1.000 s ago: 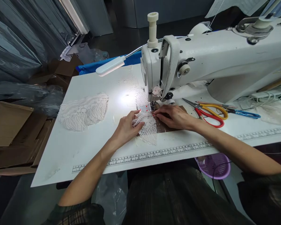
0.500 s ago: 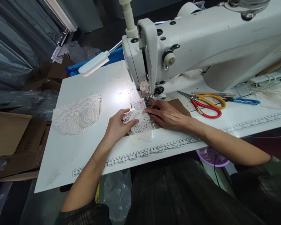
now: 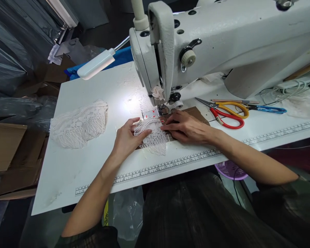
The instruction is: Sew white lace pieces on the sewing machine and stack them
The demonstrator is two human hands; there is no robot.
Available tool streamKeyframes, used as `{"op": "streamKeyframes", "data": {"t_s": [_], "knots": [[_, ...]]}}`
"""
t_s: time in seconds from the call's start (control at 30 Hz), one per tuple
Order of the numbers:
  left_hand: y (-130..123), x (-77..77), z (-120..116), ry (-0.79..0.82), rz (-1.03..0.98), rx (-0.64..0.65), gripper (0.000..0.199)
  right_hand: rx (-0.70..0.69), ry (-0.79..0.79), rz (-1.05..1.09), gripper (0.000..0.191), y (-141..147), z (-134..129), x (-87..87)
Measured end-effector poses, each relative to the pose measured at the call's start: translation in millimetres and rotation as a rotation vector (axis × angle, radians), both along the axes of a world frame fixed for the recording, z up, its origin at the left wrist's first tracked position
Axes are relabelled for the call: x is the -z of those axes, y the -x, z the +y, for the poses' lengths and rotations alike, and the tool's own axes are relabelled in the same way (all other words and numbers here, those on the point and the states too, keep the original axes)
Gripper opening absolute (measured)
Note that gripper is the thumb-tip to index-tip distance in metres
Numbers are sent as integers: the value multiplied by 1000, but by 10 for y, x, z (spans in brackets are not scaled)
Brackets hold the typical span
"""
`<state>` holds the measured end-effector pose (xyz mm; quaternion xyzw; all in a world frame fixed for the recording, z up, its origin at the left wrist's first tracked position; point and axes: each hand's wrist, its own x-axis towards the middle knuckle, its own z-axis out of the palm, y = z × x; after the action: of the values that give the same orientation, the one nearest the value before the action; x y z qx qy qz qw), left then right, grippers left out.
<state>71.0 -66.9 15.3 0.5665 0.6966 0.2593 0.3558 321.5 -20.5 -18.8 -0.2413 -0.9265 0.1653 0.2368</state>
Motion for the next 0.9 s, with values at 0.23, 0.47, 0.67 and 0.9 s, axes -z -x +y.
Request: {"op": "streamKeyframes", "data": {"t_s": [0.23,0.47,0.67,0.9], "knots": [[-8,-40,6,32,-32,7,69,-62,2,-75,34,-63,9,-60],[35,-10,-25,-43,52,56,61,-42,-15,-77,32,-38,-28,-45],[111,-9,-35,-143,94,68,42,-21,-21,-72,31,-18,-45,-40],[154,55,-2,-153,36,50,38,-6,-27,-62,30,-9,-50,-30]]}}
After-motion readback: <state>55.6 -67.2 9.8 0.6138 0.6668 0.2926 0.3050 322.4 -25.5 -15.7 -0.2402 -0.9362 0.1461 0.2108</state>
